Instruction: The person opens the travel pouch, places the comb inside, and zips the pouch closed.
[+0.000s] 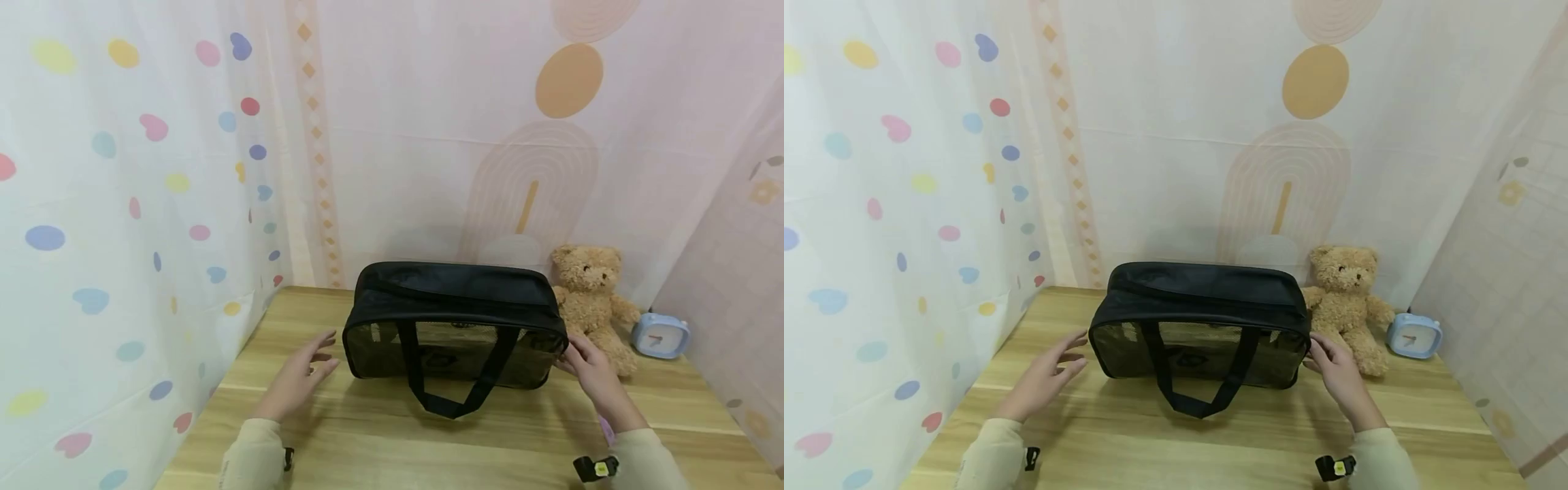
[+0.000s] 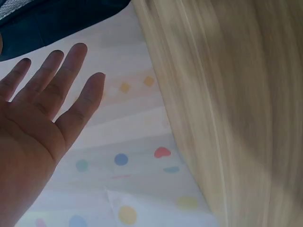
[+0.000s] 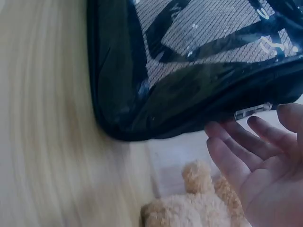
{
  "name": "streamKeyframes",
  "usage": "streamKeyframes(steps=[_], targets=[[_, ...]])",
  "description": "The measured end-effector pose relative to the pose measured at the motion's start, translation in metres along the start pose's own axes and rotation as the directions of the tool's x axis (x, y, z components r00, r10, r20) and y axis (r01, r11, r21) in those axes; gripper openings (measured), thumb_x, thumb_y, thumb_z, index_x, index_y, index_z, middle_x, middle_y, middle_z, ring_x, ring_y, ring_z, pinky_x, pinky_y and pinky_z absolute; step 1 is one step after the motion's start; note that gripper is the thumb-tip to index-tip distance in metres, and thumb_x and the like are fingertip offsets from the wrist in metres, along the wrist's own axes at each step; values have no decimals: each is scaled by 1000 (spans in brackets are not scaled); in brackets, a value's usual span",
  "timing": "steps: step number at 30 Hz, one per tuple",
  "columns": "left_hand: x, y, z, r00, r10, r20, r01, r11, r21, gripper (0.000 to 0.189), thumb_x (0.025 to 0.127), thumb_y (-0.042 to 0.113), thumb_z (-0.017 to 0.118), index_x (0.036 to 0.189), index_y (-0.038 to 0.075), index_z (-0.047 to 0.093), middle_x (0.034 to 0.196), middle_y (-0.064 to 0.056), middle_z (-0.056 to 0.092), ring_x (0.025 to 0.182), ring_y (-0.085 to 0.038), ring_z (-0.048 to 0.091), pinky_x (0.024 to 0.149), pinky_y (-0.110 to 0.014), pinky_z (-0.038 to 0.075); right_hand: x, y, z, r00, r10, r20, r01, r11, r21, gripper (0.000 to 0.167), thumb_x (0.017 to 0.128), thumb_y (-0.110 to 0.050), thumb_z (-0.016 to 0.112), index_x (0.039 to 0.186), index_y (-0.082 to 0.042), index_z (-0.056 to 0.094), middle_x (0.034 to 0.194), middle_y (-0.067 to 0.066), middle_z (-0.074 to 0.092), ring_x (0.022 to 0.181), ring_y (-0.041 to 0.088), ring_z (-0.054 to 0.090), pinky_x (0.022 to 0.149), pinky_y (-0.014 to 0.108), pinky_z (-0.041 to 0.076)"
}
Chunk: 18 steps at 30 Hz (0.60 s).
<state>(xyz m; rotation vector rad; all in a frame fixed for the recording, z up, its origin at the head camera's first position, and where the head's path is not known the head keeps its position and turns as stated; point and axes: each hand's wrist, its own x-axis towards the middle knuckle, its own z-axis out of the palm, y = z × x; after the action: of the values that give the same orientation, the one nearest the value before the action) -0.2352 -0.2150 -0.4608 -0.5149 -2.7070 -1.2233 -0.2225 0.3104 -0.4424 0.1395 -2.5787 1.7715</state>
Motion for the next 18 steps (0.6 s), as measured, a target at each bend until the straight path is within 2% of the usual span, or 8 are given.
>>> streamKeyframes(steps=[3, 8, 11, 15, 18], targets=[[1, 3, 3, 1000, -14, 9, 14, 999, -48, 57, 105, 29, 59, 155, 12, 40, 146, -18, 53, 123, -35, 60, 99, -56, 49, 2, -2, 1, 1000, 12, 13, -13, 996, 86, 67, 109, -46, 40, 154, 3, 35, 142, 16, 51, 106, -9, 57, 99, 36, 52], [4, 7, 8, 1000, -28, 6, 28, 994, -102, 52, 105, 26, 59, 153, 12, 44, 142, -15, 57, 124, -34, 60, 99, -54, 49, 2, -3, 2, 999, 43, 10, -44, 978, 202, 52, 107, -43, 47, 143, -5, 49, 114, -7, 62, 103, 5, 64, 92, 31, 55], [5, 9, 10, 999, -38, -2, 37, 992, -121, 47, 105, 26, 58, 150, 12, 49, 138, -13, 61, 121, -31, 62, 99, -54, 49, 3, -4, 3, 998, 62, 9, -63, 971, 232, 45, 109, -35, 49, 141, -4, 47, 110, -11, 64, 101, 5, 64, 89, 30, 55], [6, 10, 12, 998, -55, -10, 53, 991, -125, 43, 105, 27, 58, 145, 10, 55, 134, -10, 64, 119, -28, 63, 99, -52, 50, 3, -7, 3, 995, 97, -8, -93, 967, 237, 45, 110, -23, 49, 145, 4, 40, 107, -10, 64, 96, 6, 63, 85, 29, 55], [7, 11, 12, 998, -59, -11, 57, 990, -130, 42, 105, 29, 59, 142, 11, 58, 133, -9, 65, 120, -27, 63, 100, -52, 50, 4, -7, 1, 991, 129, -36, -115, 954, 276, 38, 109, -18, 50, 141, 1, 44, 101, -9, 63, 90, 7, 62, 82, 27, 55]])
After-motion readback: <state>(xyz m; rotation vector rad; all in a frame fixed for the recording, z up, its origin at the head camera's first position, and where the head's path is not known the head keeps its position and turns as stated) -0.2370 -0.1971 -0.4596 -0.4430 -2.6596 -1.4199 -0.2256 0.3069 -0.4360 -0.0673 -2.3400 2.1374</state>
